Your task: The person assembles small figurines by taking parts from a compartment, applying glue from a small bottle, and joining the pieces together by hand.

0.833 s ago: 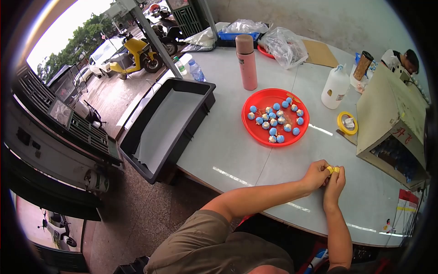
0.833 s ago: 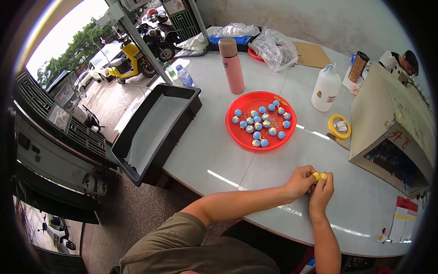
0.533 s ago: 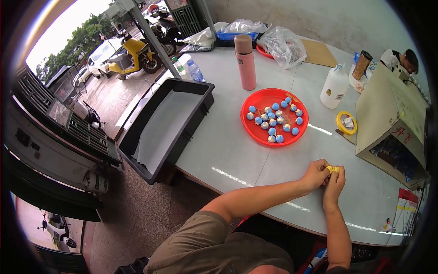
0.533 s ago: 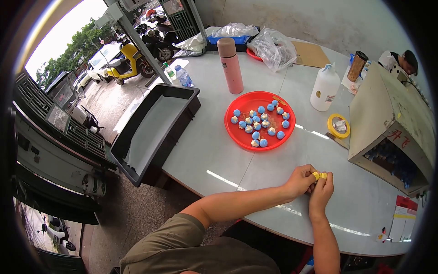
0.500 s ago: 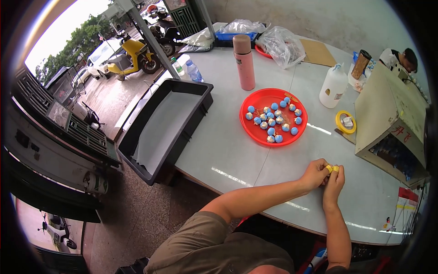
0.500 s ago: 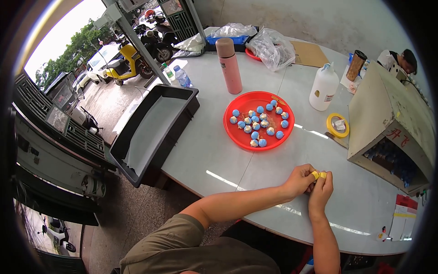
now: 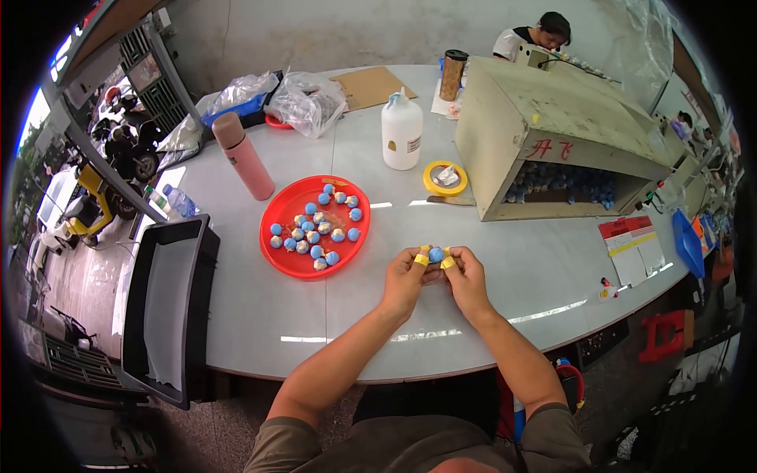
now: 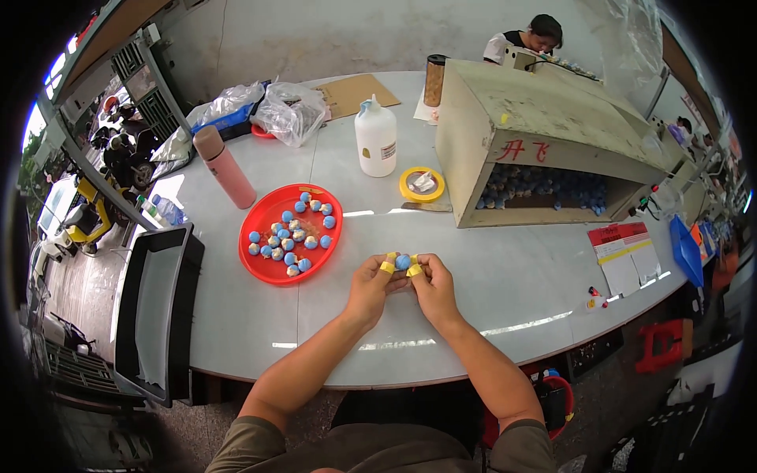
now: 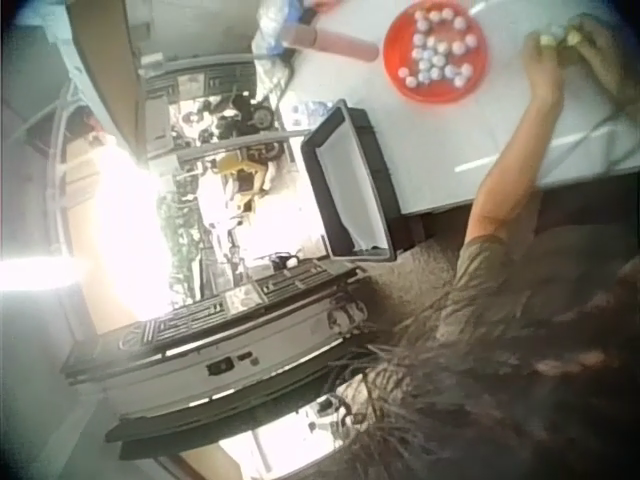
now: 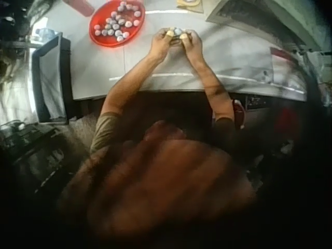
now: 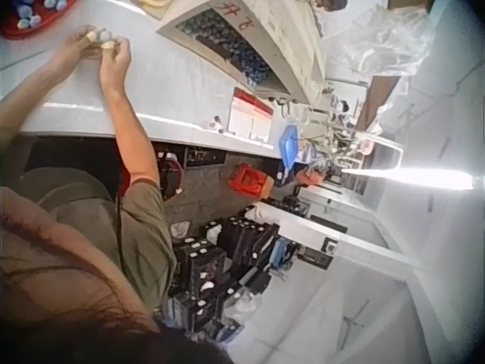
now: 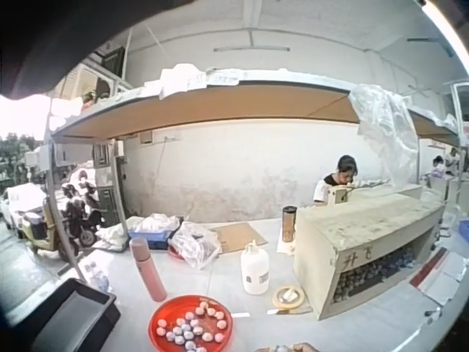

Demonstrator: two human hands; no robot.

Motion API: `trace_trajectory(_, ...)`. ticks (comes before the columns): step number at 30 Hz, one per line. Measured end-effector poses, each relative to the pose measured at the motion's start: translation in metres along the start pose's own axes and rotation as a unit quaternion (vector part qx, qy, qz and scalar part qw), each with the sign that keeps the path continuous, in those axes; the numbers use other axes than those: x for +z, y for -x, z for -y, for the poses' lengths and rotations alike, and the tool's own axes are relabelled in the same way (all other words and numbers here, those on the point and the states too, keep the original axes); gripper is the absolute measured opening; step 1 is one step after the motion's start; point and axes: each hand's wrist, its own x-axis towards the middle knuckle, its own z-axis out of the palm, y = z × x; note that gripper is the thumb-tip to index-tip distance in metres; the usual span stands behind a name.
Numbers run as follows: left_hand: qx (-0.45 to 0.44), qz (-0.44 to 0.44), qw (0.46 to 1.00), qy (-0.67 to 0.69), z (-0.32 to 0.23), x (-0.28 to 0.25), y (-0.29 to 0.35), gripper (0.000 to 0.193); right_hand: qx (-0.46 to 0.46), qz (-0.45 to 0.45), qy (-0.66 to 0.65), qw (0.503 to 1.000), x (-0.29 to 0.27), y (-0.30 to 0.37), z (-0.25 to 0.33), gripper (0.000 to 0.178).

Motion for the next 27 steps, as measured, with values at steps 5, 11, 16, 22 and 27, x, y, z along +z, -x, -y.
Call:
trace_trajectory(5,0.010,0.063,0.997,-0.046,-0.002,-0.003,-0.003,0.024,-0.001,0.059,0.020,0.998,-0.015,-0.003,0.001,0.008)
trace_trajectory(11,-0.007,0.084,0.987,-0.136,-0.012,-0.006,-0.003,0.031,-0.017,0.084,0.052,0.995,-0.022,-0.009,0.001,0.010)
trace_trajectory(16,-0.037,0.110,0.981,-0.153,-0.013,-0.014,-0.008,0.028,-0.061,0.106,0.124,0.985,-0.023,-0.011,0.006,0.013)
trace_trajectory(22,-0.046,0.105,0.988,-0.106,-0.011,-0.018,-0.010,0.025,-0.055,0.124,0.156,0.978,-0.027,-0.014,0.002,0.014)
trace_trajectory(27,-0.072,0.090,0.981,-0.154,-0.016,-0.017,-0.007,0.024,-0.024,0.155,0.162,0.974,-0.027,-0.012,0.008,0.015)
